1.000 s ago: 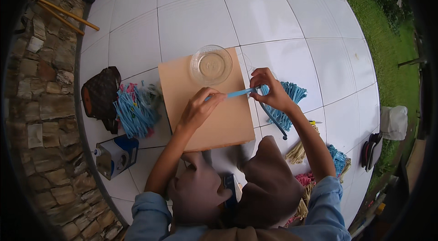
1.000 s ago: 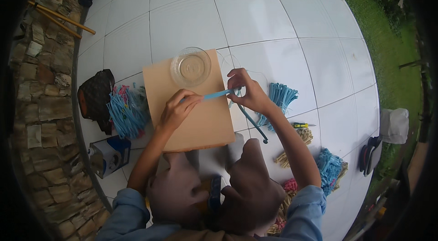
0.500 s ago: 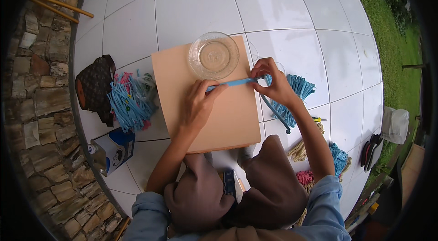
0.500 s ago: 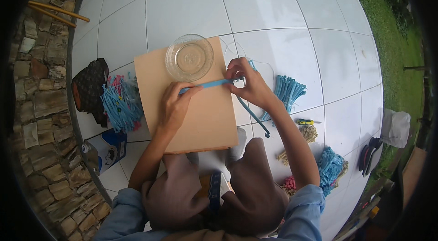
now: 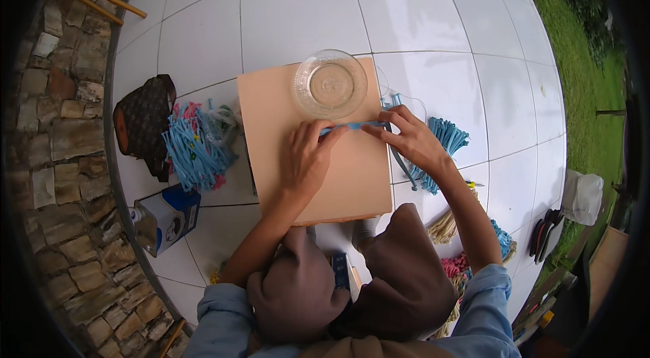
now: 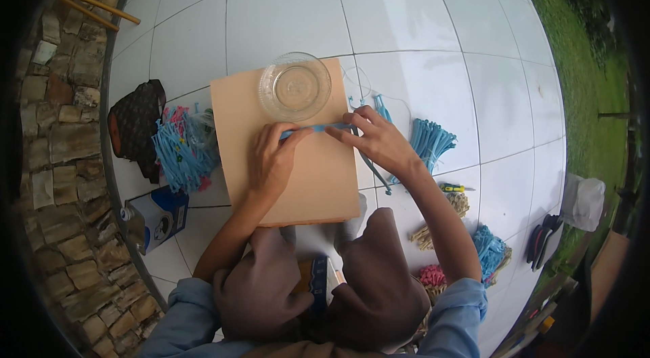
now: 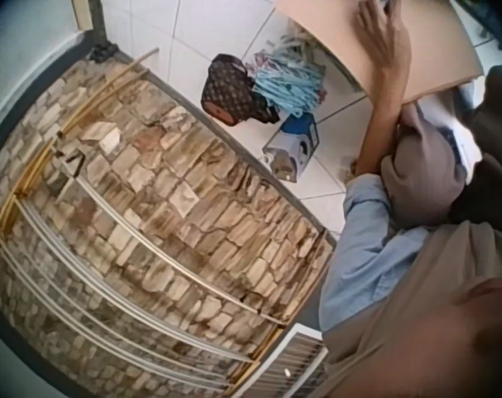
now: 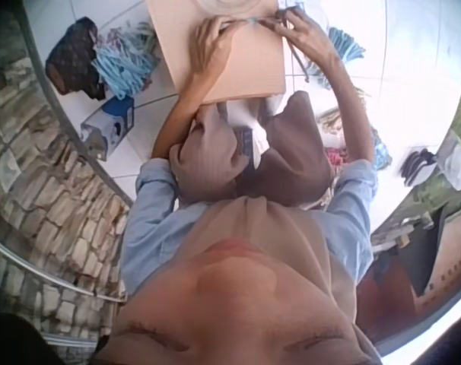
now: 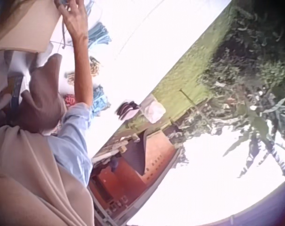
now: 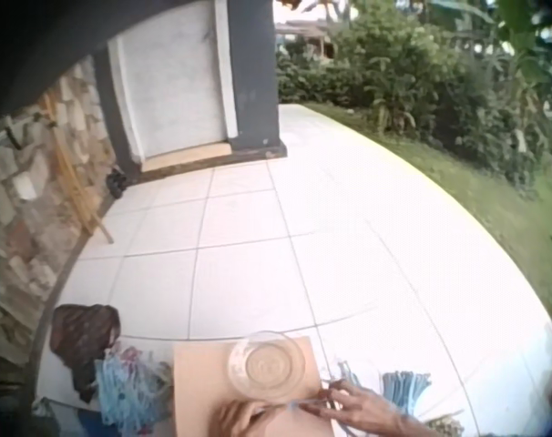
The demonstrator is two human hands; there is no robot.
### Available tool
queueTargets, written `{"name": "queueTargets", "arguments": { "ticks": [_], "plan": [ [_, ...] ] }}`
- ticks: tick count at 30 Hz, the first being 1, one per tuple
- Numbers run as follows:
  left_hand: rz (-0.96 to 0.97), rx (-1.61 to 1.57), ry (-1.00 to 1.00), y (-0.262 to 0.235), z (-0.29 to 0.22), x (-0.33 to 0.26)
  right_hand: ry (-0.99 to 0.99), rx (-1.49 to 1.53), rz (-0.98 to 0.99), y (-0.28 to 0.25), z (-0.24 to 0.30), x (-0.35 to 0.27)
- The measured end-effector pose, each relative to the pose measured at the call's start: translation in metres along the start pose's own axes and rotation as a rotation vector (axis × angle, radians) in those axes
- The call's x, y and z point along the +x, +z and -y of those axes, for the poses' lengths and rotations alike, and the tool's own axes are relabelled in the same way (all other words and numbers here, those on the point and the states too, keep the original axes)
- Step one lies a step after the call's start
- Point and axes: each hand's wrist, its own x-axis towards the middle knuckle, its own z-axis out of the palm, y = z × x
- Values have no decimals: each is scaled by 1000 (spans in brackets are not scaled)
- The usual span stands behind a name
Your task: The person applies adhesive from a small container to various blue and yellow shoe strap components using their fingers, handling each piece individually on a cardboard surface.
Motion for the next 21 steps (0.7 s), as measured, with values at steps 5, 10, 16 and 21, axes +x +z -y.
{"name": "queueTargets", "arguments": {
  "ticks": [5, 10, 16, 21],
  "plan": [
    [-1, -17, -19, 1, -1, 1, -17, -20, 27, -5, 1, 3],
    [-6, -23, -1, 5, 4, -1, -15, -31, 50, -5, 0, 5],
    [-11, -23, 7, 8, 2, 0, 99, 311, -175, 16, -10, -10],
    [-24, -51, -13, 2, 1, -6, 215, 334, -284, 29, 1, -20]
  ]
}}
